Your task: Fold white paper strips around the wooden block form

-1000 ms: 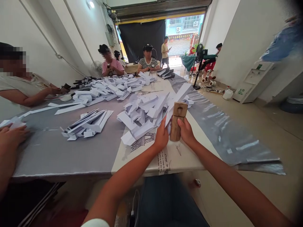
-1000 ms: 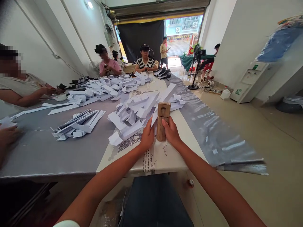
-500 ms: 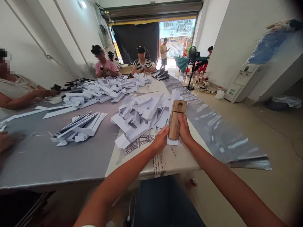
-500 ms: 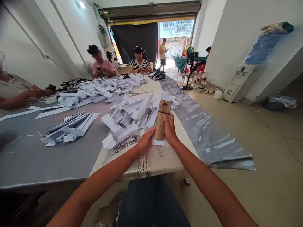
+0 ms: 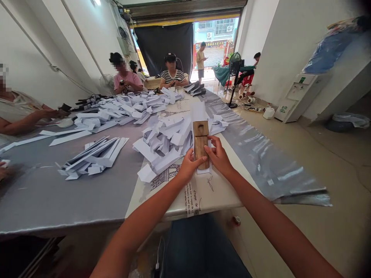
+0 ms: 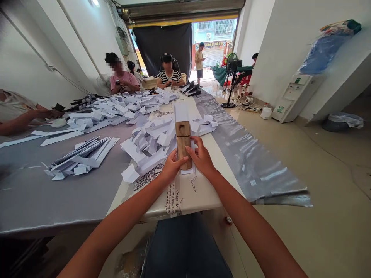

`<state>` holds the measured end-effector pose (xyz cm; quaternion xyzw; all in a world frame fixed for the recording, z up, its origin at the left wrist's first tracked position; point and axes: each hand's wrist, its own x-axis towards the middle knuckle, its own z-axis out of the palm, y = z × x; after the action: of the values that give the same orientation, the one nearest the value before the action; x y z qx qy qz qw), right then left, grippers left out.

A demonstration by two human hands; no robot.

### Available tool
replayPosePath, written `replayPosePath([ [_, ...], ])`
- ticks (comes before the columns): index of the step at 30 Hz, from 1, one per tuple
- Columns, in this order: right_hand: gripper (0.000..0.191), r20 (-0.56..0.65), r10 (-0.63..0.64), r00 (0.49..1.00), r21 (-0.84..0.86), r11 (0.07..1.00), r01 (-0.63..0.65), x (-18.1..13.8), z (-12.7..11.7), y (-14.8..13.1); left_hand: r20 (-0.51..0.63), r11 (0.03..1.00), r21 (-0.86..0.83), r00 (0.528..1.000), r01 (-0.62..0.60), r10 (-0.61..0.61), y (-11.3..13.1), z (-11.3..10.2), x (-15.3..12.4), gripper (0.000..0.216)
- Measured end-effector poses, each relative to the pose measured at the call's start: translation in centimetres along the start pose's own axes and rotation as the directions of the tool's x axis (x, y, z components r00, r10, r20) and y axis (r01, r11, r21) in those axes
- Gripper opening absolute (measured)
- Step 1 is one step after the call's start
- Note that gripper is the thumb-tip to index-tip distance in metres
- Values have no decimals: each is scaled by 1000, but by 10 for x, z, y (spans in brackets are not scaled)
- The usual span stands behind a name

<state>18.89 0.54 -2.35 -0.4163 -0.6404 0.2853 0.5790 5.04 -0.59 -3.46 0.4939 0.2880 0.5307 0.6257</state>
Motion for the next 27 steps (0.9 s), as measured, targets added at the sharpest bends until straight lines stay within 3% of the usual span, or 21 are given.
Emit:
replayPosePath([
  [8, 29, 213, -258, 942, -51, 960, 275, -5, -5, -10, -103, 998, -64, 995, 8, -14, 20, -6, 5, 49],
  [11, 38, 301, -283, 911, -73, 945, 317, -6, -5, -10, -86, 998, -61, 996, 10, -15, 26, -8, 5, 48],
  [15, 54, 394, -293, 871, -90, 931, 354, -5, -7, -12, -73, 989, -106, 991, 104, -112, 32, -8, 4, 45],
  [22, 59, 403, -354, 844, -49, 913, 406, -6, -4, -17, -130, 979, -176, 983, 107, -131, 34, -11, 6, 39],
  [27, 53, 350, -403, 845, -169, 860, 481, -2, -2, -6, -152, 969, -228, 980, 91, -128, 31, -14, 8, 34],
])
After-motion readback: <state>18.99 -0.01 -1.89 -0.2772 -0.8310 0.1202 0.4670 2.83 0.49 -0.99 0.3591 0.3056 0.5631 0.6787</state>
